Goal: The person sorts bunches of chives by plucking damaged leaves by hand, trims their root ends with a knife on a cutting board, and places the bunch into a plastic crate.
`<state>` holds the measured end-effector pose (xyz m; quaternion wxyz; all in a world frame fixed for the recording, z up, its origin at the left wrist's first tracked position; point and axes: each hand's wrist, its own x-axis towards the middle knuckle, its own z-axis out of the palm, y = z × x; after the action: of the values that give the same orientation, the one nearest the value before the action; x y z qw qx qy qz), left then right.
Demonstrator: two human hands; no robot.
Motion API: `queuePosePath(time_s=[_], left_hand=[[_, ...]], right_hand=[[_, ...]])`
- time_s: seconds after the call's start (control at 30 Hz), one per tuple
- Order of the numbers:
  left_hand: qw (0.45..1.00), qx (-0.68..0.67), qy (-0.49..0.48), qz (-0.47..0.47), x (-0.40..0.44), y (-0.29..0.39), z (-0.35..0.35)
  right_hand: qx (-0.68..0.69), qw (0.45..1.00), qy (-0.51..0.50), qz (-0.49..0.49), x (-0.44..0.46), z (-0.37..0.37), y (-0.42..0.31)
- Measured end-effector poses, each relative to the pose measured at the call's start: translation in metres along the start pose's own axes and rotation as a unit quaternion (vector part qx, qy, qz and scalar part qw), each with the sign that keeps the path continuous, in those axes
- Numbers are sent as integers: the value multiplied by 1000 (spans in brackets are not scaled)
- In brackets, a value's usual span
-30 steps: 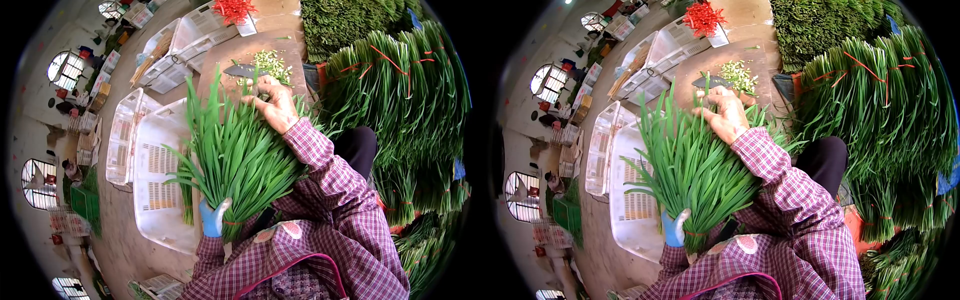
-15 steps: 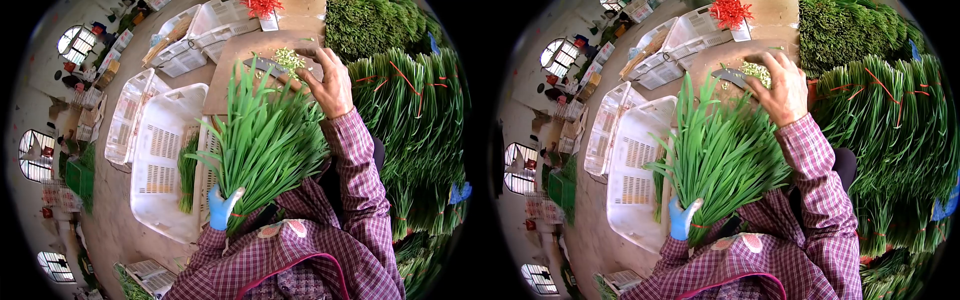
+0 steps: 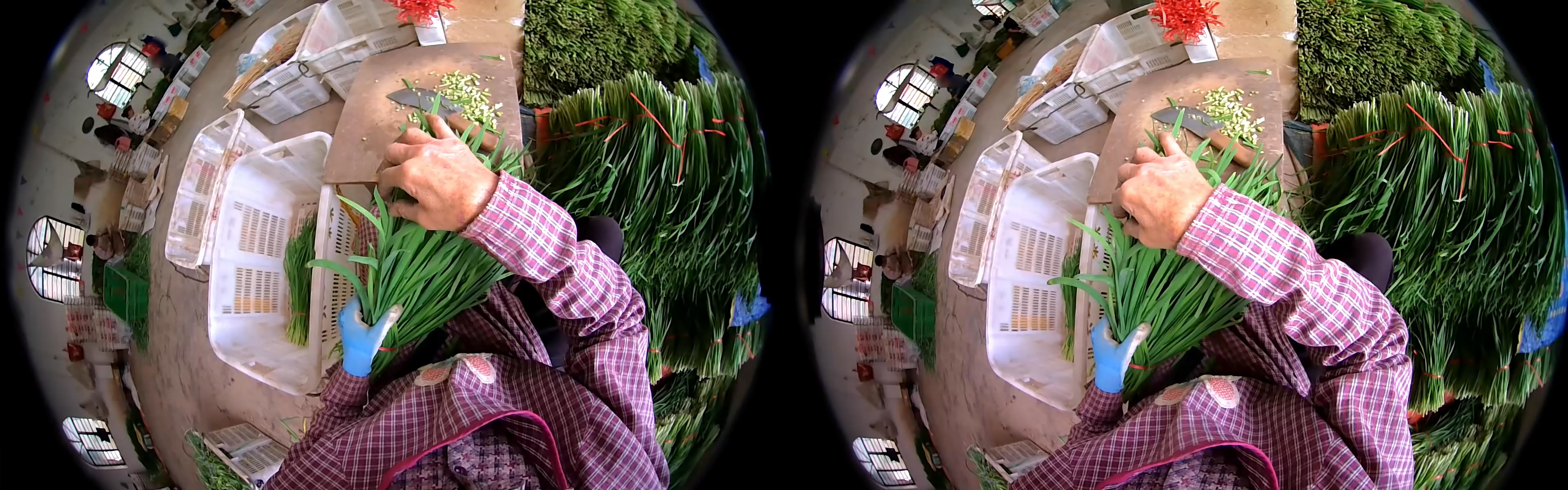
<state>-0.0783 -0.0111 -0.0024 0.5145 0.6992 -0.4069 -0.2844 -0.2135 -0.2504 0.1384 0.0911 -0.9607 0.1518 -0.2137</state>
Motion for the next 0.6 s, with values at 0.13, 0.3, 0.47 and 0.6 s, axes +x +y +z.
queuePosePath(time_s=[0.13,0.3,0.47,0.6], left_hand=[[1000,12,-3,-10,0,4,0],[1000,0,6,-9,0,1,1],[1000,7,-3,-2,2,4,0],[999,43,-7,1,5,13,0]], right_hand=[[30,999,-20,7,-2,6,3],[48,998,-41,27,-2,10,4],[112,992,-15,52,-5,16,5],[257,959,90,74,-7,44,12]])
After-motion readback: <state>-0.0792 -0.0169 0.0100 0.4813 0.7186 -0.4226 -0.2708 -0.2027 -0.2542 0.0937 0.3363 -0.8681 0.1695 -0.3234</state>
